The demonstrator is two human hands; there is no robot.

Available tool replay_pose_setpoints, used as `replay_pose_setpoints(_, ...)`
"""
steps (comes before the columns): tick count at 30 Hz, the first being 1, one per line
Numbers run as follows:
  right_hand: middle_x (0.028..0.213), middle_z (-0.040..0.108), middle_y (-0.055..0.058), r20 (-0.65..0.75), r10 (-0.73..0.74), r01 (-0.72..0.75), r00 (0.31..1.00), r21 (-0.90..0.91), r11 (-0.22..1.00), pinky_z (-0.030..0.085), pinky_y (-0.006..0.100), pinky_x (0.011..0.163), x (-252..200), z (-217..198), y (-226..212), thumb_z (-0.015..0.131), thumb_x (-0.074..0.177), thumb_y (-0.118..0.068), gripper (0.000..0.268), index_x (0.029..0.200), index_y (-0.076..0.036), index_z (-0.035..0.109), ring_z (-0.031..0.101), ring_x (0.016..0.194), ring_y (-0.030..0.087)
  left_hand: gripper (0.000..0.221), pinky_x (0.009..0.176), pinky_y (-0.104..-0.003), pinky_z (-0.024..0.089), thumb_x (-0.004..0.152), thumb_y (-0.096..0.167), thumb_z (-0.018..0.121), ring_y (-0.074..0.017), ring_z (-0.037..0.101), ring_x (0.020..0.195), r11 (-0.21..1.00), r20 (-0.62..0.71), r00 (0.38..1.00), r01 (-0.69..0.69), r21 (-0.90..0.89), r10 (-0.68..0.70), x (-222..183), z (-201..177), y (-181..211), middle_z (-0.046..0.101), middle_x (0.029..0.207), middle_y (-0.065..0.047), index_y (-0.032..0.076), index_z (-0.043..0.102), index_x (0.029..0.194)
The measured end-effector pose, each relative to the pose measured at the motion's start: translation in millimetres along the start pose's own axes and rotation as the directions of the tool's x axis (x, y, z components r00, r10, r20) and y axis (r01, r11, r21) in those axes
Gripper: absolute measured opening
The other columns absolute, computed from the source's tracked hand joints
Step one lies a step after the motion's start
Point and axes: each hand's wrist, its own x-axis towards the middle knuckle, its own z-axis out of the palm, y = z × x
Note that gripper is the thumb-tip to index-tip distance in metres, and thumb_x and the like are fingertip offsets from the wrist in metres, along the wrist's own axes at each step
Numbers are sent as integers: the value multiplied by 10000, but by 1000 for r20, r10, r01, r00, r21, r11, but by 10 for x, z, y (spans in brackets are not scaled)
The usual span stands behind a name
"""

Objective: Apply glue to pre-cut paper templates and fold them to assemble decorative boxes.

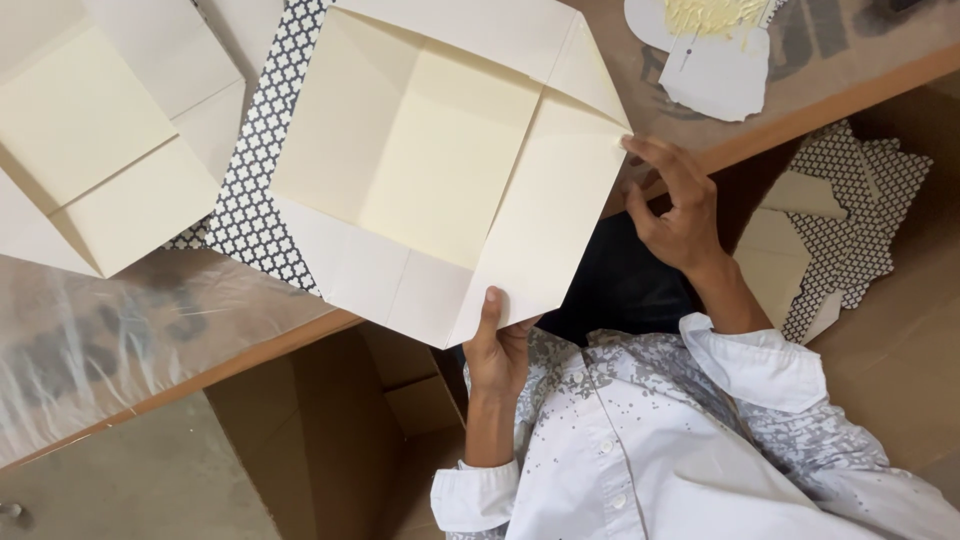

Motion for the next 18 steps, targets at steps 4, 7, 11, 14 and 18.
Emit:
replay_pose_setpoints(4, 1347, 668, 162, 16, -12, 11, 1000, 36, 999, 556, 393, 1009, -88, 3, -10, 705, 881, 59, 486, 1342, -76, 631, 669, 1220, 341, 505, 860, -399, 659, 1011, 232, 626, -251, 751, 976, 1000, 10, 1000, -1, -28, 1, -1, 40, 23, 673, 1168, -206, -87, 452, 1361)
replay_pose_setpoints(7, 1336, 668, 156, 32, -53, 52, 998, 37, 998, 547, 409, 1026, -172, 7, -67, 703, 868, 58, 475, 1318, -78, 636, 651, 1232, 356, 508, 865, -398, 658, 1011, 235, 631, -252, 750, 983, 999, 5, 1000, -7, -32, 7, -12, 44, 19, 677, 1167, -201, -91, 458, 1360)
replay_pose_setpoints(11, 1309, 665, 148, 60, -128, 126, 990, 48, 991, 528, 441, 1022, -282, 15, -148, 709, 851, 55, 457, 1284, -78, 646, 624, 1193, 373, 506, 863, -389, 655, 1016, 242, 628, -256, 751, 978, 1000, 1, 1000, -22, -13, 22, -15, 84, 32, 692, 1150, -212, -100, 473, 1356)
replay_pose_setpoints(14, 1310, 659, 141, 83, -188, 182, 979, 77, 980, 530, 449, 995, -363, 45, -193, 703, 854, 63, 451, 1280, -74, 651, 619, 1151, 367, 513, 860, -384, 655, 1021, 242, 626, -258, 749, 982, 999, -4, 1000, -12, -35, 12, -16, 104, 57, 679, 1167, -212, -102, 458, 1363)
replay_pose_setpoints(18, 1310, 653, 140, 109, -249, 242, 962, 79, 967, 542, 444, 958, -455, 60, -296, 699, 830, 69, 467, 1271, -79, 659, 619, 1119, 359, 517, 858, -395, 655, 1029, 231, 619, -273, 744, 999, 999, -18, 999, -36, 9, 37, 3, 150, 86, 659, 1194, -231, -109, 443, 1376)
